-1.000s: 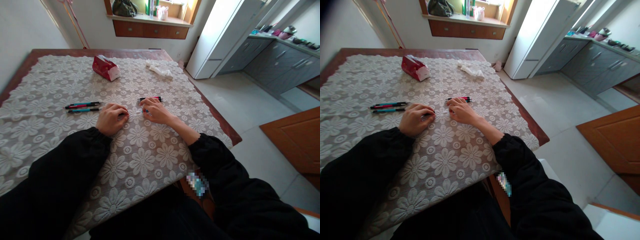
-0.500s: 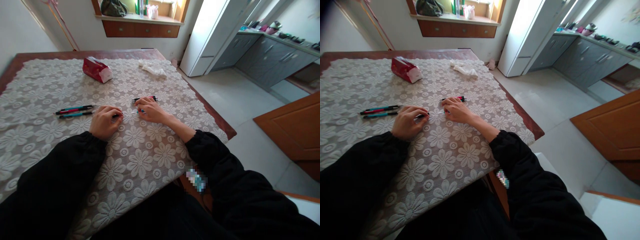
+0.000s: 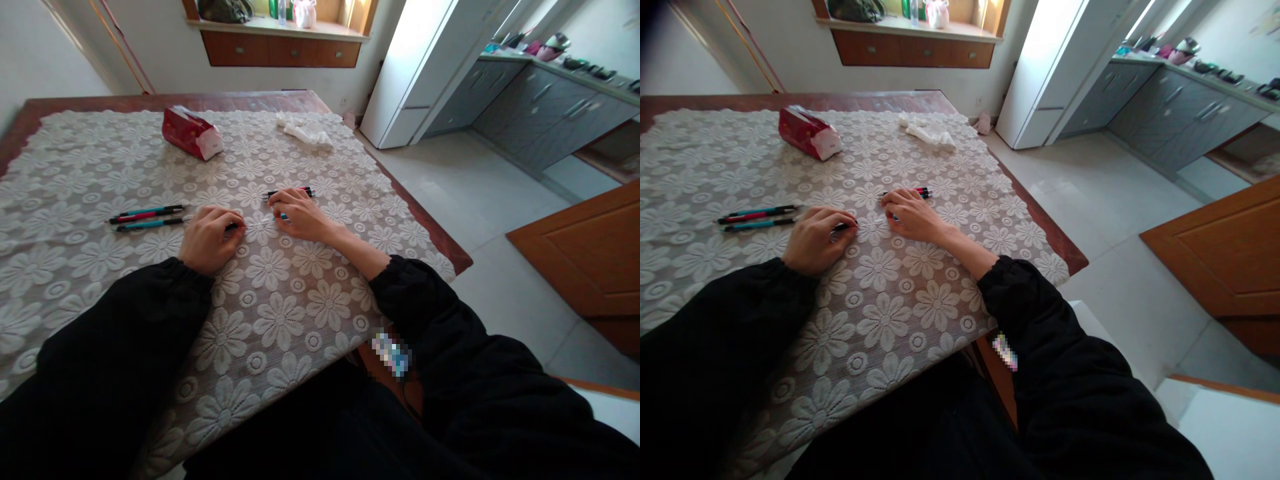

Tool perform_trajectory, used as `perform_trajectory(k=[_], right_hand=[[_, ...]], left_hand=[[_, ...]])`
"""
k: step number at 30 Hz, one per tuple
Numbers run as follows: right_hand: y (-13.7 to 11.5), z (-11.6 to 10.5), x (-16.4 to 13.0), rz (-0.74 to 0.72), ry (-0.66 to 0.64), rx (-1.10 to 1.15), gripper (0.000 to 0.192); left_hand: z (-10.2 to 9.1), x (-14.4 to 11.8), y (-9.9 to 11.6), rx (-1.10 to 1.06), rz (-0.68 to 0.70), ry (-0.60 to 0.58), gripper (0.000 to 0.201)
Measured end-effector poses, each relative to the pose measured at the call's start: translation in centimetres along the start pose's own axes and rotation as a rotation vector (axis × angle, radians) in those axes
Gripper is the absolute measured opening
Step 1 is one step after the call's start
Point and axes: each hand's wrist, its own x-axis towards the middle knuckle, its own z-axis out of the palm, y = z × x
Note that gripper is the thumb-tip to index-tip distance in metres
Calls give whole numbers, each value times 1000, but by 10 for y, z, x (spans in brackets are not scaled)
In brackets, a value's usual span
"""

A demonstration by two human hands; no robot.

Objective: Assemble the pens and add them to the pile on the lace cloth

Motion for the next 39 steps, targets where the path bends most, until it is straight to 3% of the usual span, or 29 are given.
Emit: perform_trajectory(k=[22,32,39], right_hand=[[-1,0,0,-4,35,-14,16],[-9,-4,2,19,72,-89,13],[-10,-5,3,60,-1,-78,22]], left_hand=[[1,-2,-3,-1,-41,75,19],[2,-3,-5,-3,-4,54,23],[0,-3,-3,-25,-35,124,20]])
